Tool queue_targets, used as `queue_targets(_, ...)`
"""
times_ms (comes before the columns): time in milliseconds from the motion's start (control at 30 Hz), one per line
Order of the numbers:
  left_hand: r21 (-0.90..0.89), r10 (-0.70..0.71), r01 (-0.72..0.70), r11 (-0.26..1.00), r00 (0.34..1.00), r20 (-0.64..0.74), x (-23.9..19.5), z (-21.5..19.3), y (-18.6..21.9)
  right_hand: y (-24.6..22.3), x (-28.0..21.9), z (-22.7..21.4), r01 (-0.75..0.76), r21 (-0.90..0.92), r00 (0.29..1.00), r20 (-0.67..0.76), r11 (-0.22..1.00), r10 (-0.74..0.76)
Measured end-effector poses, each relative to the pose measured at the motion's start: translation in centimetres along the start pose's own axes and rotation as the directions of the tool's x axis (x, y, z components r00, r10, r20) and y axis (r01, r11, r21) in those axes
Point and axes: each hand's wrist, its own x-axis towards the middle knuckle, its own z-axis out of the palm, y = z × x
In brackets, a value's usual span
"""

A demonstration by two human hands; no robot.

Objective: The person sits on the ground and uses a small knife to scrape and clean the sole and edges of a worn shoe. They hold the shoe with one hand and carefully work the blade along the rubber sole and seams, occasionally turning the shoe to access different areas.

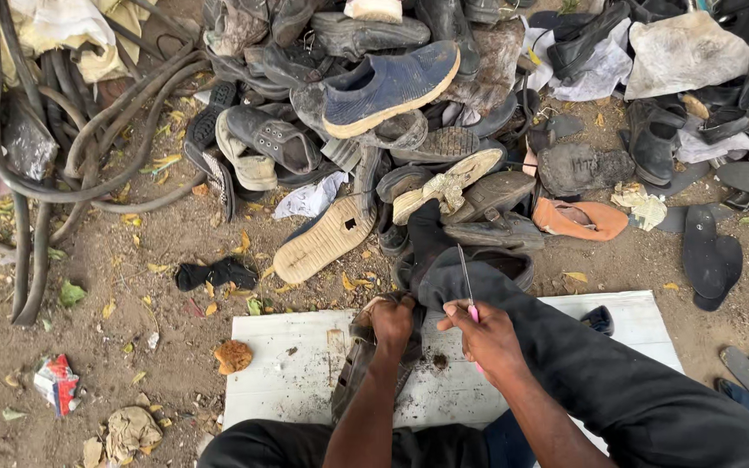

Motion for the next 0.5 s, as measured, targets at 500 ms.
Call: queue_targets(500, -0.728, -0.353, 0.384, 0.568, 0.913, 0.206, -2.6, -6.0, 4.7, 10.1, -0.2, -1.1, -0.302, -0.333, 0.881, 0.26, 0.893, 0.395)
